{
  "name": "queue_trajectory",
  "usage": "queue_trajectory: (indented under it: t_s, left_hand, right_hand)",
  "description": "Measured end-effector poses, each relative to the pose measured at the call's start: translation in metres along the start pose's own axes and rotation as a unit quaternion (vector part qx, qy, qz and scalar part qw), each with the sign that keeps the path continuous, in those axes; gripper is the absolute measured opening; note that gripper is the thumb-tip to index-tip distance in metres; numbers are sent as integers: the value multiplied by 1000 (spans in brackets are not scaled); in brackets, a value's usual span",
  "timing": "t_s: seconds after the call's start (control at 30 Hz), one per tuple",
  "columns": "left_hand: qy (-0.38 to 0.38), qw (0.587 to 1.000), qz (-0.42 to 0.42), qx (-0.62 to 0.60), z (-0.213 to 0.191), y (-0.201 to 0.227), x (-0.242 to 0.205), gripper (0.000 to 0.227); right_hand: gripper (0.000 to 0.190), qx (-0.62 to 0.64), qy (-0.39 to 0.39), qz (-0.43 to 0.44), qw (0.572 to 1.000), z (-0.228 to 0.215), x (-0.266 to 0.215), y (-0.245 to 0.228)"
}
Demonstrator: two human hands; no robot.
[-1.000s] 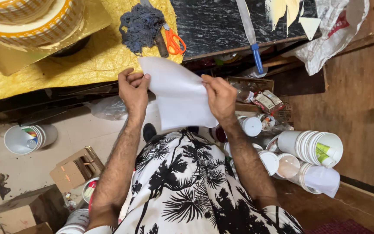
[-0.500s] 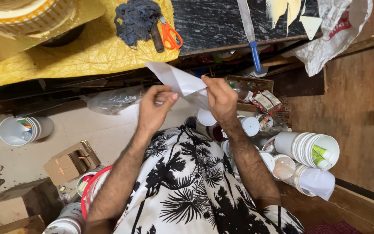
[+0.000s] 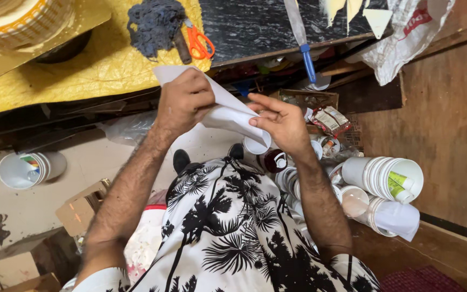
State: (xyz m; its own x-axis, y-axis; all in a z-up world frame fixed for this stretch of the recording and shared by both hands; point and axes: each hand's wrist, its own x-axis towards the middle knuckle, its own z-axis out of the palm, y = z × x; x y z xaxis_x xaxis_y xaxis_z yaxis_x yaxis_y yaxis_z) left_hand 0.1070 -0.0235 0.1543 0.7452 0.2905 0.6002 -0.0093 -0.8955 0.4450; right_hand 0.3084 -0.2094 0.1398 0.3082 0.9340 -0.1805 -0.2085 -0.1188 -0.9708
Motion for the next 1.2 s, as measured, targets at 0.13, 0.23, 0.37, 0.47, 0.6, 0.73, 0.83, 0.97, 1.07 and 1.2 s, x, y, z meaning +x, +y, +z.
queue_trajectory:
  t_s: [0.13, 0.23, 0.37, 0.47, 0.6, 0.73, 0.83, 0.97, 1.07, 1.2]
  left_hand:
    - [28, 995, 58, 71, -4, 6, 16, 22]
    - [99, 983, 55, 147, 4, 6, 15, 28]
    - [233, 917, -244, -213, 40, 2, -3, 68]
    - [133, 768, -444, -441, 67, -10, -26, 78]
    - [55, 759, -482, -434, 75, -30, -49, 69]
    - [43, 768, -510, -385, 72, -46, -56, 66]
    - [57, 741, -524, -417, 72, -57, -61, 63]
    - [67, 666, -542, -509, 85, -59, -66, 59]
    - [58, 707, -492, -504, 88, -57, -67, 62]
    - [102, 816, -307, -479, 82, -56, -66, 57]
  right_hand:
    - [28, 30, 44, -24, 998, -11, -1, 11]
    - [22, 53, 105, -32, 993, -15, 1, 21]
    - [22, 68, 156, -14, 985, -26, 7, 20]
    - [24, -18, 168, -8, 986, -38, 5, 13]
    - [22, -193, 155, -46, 968, -40, 4, 9]
    - [17, -200, 141, -47, 968, -36, 2, 15]
    - [16, -112, 108, -60, 986, -33, 2, 23]
    - [15, -142, 108, -76, 981, -40, 2, 32]
    - [21, -105, 126, -6, 987, -48, 5, 37]
    - [36, -86, 126, 47, 987, -55, 2, 44]
